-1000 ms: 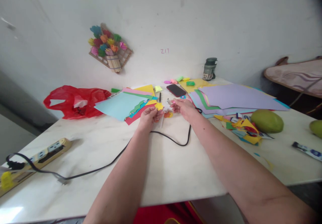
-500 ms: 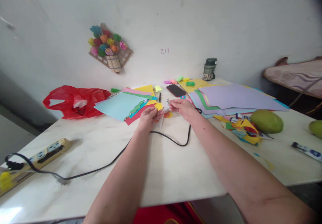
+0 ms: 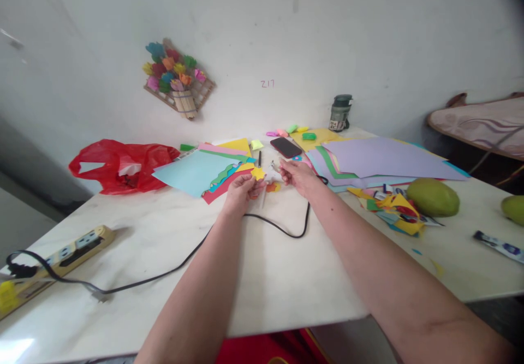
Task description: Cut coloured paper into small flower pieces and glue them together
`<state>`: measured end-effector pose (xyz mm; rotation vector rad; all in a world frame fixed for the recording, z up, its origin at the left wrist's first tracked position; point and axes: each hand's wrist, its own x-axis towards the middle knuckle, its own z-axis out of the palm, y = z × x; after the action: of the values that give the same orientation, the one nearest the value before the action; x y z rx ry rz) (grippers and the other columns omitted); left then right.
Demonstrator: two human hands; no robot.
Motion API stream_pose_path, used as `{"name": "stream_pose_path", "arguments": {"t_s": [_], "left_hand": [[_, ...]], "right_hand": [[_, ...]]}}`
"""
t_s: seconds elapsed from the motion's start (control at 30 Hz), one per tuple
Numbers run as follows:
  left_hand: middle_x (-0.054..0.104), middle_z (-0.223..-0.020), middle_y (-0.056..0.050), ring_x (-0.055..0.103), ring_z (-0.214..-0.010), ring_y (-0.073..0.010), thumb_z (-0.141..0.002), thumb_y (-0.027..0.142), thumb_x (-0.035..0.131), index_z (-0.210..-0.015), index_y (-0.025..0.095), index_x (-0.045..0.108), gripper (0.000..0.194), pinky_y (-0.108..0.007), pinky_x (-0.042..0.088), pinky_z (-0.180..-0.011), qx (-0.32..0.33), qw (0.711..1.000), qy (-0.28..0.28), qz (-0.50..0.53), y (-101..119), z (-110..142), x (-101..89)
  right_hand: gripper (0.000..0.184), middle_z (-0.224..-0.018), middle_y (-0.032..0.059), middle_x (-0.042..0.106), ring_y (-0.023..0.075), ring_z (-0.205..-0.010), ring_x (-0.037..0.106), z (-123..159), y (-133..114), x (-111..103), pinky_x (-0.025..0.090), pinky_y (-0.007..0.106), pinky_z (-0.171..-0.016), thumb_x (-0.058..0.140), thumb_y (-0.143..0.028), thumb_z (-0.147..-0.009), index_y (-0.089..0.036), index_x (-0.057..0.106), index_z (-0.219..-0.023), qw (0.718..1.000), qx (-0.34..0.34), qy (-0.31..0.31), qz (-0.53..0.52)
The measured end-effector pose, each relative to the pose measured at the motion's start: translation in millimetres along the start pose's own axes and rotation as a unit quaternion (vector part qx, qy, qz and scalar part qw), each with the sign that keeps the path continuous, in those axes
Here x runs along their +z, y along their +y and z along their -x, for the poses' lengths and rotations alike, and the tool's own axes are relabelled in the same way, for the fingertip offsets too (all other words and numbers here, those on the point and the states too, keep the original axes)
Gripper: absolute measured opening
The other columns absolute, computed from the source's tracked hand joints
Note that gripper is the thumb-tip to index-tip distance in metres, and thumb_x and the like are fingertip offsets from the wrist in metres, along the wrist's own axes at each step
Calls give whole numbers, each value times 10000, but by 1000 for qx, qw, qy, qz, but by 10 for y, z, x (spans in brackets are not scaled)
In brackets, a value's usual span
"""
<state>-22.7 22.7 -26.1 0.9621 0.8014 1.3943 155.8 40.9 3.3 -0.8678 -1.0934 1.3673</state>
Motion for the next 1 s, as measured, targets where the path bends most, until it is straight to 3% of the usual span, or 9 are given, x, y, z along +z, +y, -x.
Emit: {"name": "stream_pose_path", "arguments": {"t_s": [0.17,0.23,0.37,0.43,0.6,0.83,1.0], "left_hand": [[702,-747,-74,700,-706,-195,-677,217,728,-814,150,513,264,-231,528,-580,2,1000,-4,4,-4,2,-2],[702,-744,-68,700,-706,-194,-675,220,730,-817,151,512,269,-231,529,-577,3,1000,-5,4,-5,0,-3],[707,-772,-85,698,-701,-188,-679,228,733,-811,146,515,268,-226,526,-572,1,1000,-2,-3,8,9,9],[704,-764,-88,698,-704,-192,-677,227,733,-806,143,517,264,-239,534,-598,-2,1000,-1,-4,22,17,20],[682,-709,-59,703,-736,-217,-668,212,714,-784,149,516,238,-232,526,-566,-12,1000,5,-3,52,29,41],[667,-678,-28,707,-742,-224,-655,182,718,-788,170,469,283,-247,545,-607,-6,1000,2,18,44,25,37],[700,-763,-65,705,-742,-206,-682,181,717,-827,168,469,288,-248,541,-624,-3,1000,-8,1,16,16,33]], "right_hand": [[162,-583,-13,598,60,-469,514,6,-22,21,421,177,-451,730,-213,-678,-138,587,-686,999,12,26,21],[147,-599,3,614,65,-476,531,12,-29,23,434,176,-454,676,-244,-750,-140,589,-691,999,12,28,25],[287,-531,-3,576,59,-425,490,3,-12,7,394,162,-395,590,-375,-828,-155,556,-647,998,1,54,36],[300,-510,-12,560,54,-404,468,-11,4,3,373,162,-372,616,-374,-808,-154,541,-619,996,-9,70,48],[150,-552,-15,601,65,-445,535,-20,15,31,415,161,-398,728,-158,-683,-135,582,-655,992,-19,83,91],[309,-465,-29,529,48,-346,445,-15,30,35,347,160,-323,584,-343,-828,-150,544,-590,988,-46,89,118],[146,-532,-27,580,52,-418,502,-38,27,46,406,152,-375,672,-186,-727,-138,576,-628,987,-47,109,111]]}}
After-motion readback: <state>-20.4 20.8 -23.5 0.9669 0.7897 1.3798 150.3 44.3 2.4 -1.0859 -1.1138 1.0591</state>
